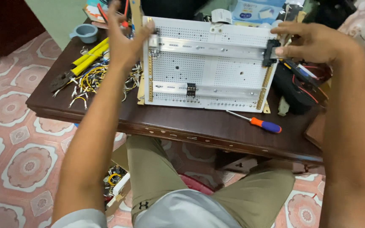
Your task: Mounting electrical relays onto a DIN rail on a control panel
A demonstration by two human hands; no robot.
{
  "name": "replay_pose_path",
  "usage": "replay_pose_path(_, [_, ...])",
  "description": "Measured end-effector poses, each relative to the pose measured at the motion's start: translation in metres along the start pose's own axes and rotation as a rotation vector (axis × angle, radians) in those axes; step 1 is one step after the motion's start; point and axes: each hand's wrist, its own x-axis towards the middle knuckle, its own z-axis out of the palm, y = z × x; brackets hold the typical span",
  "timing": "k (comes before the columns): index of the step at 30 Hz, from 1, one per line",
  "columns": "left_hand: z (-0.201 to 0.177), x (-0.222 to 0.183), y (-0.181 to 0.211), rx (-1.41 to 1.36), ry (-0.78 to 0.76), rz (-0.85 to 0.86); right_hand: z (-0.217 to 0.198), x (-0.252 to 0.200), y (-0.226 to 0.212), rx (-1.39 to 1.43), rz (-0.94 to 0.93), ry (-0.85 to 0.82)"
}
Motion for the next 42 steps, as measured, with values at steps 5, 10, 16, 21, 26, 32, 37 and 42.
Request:
replay_pose_path(5, [0.023, 0.008, -0.038, -0.536, -0.358, -0.22, -0.017, -0.002, -0.036, 0.104, 0.391, -0.217])
replay_pose_path(10, [0.013, 0.003, -0.028, -0.466, -0.466, -0.21, -0.016, 0.012, -0.018, -0.054, 0.361, -0.253])
replay_pose_path(16, [0.011, 0.001, -0.033, -0.461, -0.446, 0.036, -0.005, 0.038, 0.025, -0.227, 0.114, -0.164])
replay_pose_path(21, [0.01, -0.001, -0.029, -0.41, -0.451, 0.139, 0.009, 0.048, 0.049, -0.072, 0.037, -0.112])
replay_pose_path(26, [0.008, 0.002, -0.027, -0.416, -0.472, 0.185, 0.021, 0.079, 0.084, -0.027, 0.238, -0.333])
replay_pose_path(32, [0.011, 0.003, -0.04, -0.44, -0.496, 0.143, 0.019, 0.058, 0.066, 0.06, 0.111, -0.226])
replay_pose_path(37, [0.0, -0.006, -0.011, -0.006, -0.322, -0.064, -0.005, 0.018, 0.008, -0.028, 0.147, -0.17])
replay_pose_path(42, [0.031, -0.021, 0.07, 0.23, 0.226, 0.346, 0.039, -0.016, 0.021, 0.101, -0.056, 0.061])
